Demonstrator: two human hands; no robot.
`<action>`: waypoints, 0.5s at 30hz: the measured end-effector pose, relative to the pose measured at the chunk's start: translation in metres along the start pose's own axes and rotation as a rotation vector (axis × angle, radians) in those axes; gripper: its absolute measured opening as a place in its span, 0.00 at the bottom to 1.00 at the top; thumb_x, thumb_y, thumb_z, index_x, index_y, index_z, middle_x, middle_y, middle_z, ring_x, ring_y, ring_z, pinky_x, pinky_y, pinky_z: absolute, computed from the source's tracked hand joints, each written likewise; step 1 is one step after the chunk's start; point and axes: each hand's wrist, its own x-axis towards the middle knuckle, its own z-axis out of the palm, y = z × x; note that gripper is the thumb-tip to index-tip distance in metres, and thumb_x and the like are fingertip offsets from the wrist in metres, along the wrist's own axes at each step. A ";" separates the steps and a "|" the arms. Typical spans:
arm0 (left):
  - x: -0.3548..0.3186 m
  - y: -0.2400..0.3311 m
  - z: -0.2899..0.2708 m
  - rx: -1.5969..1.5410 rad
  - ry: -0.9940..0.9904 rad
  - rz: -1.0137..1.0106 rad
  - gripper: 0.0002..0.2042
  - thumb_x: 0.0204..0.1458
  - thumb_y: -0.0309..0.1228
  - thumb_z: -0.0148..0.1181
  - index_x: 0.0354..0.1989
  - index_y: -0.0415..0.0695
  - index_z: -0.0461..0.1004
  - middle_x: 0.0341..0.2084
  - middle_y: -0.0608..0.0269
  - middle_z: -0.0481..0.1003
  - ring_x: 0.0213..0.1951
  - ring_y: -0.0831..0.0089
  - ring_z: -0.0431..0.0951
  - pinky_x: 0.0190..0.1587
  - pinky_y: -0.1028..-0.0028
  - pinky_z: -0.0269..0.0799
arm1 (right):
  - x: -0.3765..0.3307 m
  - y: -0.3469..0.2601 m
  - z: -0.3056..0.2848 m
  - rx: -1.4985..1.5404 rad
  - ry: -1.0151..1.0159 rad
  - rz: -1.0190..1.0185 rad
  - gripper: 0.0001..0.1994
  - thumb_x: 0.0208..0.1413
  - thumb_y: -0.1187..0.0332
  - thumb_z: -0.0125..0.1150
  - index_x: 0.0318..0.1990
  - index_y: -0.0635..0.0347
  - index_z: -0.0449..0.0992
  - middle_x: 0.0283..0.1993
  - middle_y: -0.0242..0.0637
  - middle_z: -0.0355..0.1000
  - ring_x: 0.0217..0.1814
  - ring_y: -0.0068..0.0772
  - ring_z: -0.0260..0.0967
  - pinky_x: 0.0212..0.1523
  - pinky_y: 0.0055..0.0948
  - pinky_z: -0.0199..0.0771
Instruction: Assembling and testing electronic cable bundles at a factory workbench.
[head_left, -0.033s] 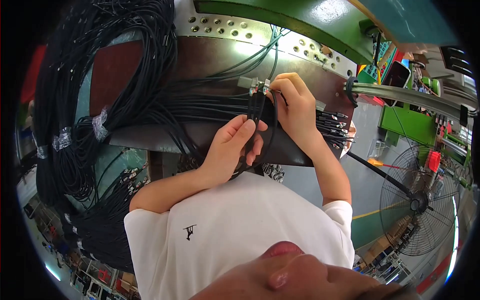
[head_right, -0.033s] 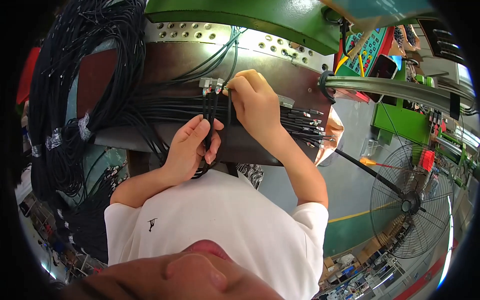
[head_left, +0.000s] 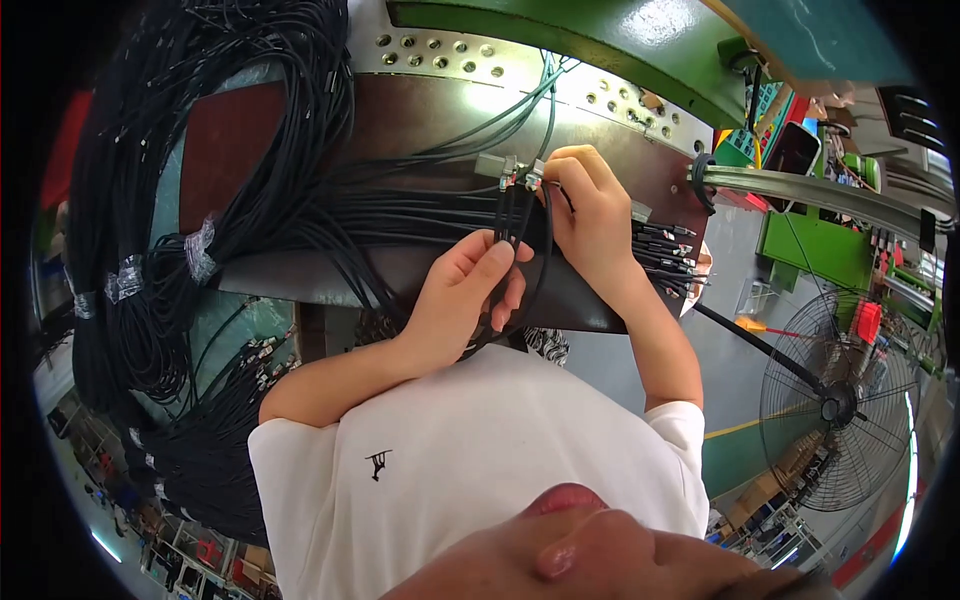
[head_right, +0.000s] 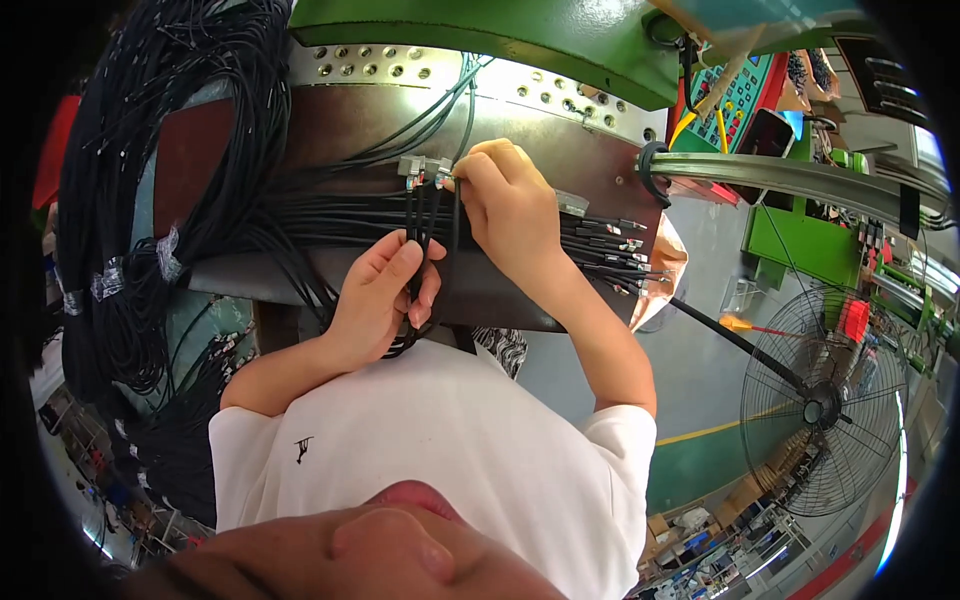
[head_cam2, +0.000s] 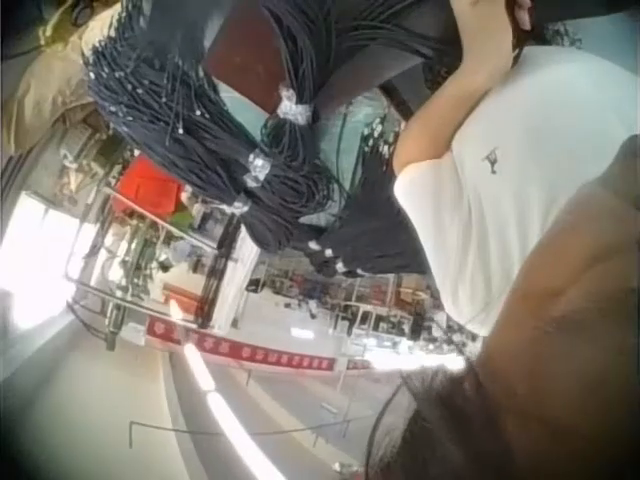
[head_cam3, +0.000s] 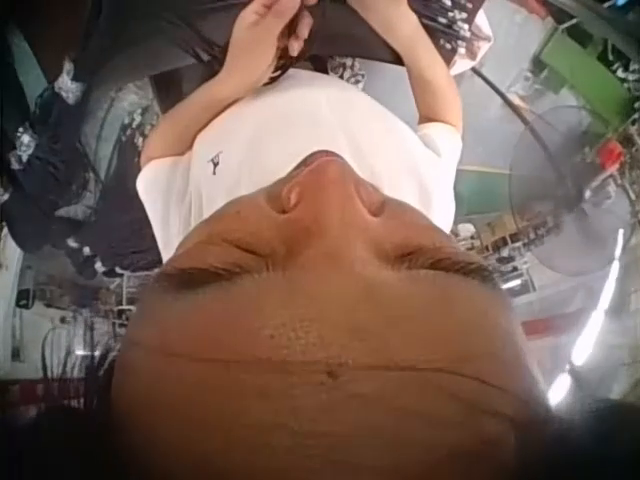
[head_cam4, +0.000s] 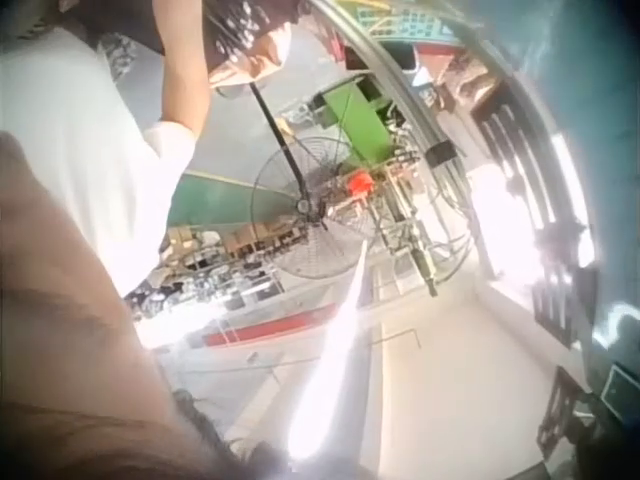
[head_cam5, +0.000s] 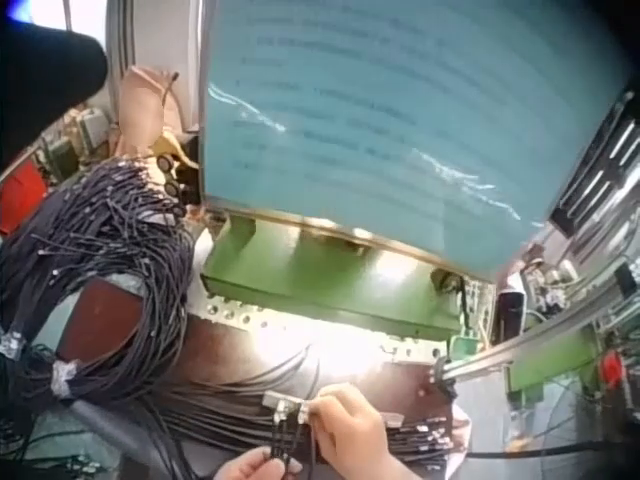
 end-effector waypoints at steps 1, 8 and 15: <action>0.000 -0.001 0.000 0.000 -0.001 -0.003 0.12 0.63 0.38 0.44 0.40 0.42 0.68 0.21 0.66 0.69 0.19 0.83 0.65 0.22 0.83 0.62 | 0.000 0.000 0.000 -0.001 0.000 0.003 0.08 0.42 0.80 0.60 0.31 0.59 0.70 0.34 0.36 0.67 0.33 0.41 0.67 0.32 0.34 0.69; -0.002 -0.001 -0.001 -0.021 -0.005 0.005 0.13 0.63 0.39 0.45 0.39 0.41 0.68 0.21 0.66 0.69 0.19 0.83 0.64 0.22 0.83 0.61 | -0.001 -0.003 -0.001 -0.091 -0.021 -0.008 0.07 0.45 0.82 0.59 0.32 0.62 0.70 0.36 0.39 0.68 0.33 0.41 0.69 0.33 0.31 0.70; 0.003 0.004 0.003 -0.044 -0.105 -0.008 0.13 0.63 0.39 0.42 0.39 0.41 0.68 0.21 0.65 0.70 0.19 0.82 0.65 0.22 0.83 0.61 | 0.001 -0.028 -0.040 -0.380 -0.028 -0.487 0.10 0.43 0.69 0.62 0.36 0.52 0.76 0.43 0.29 0.72 0.47 0.33 0.69 0.46 0.36 0.70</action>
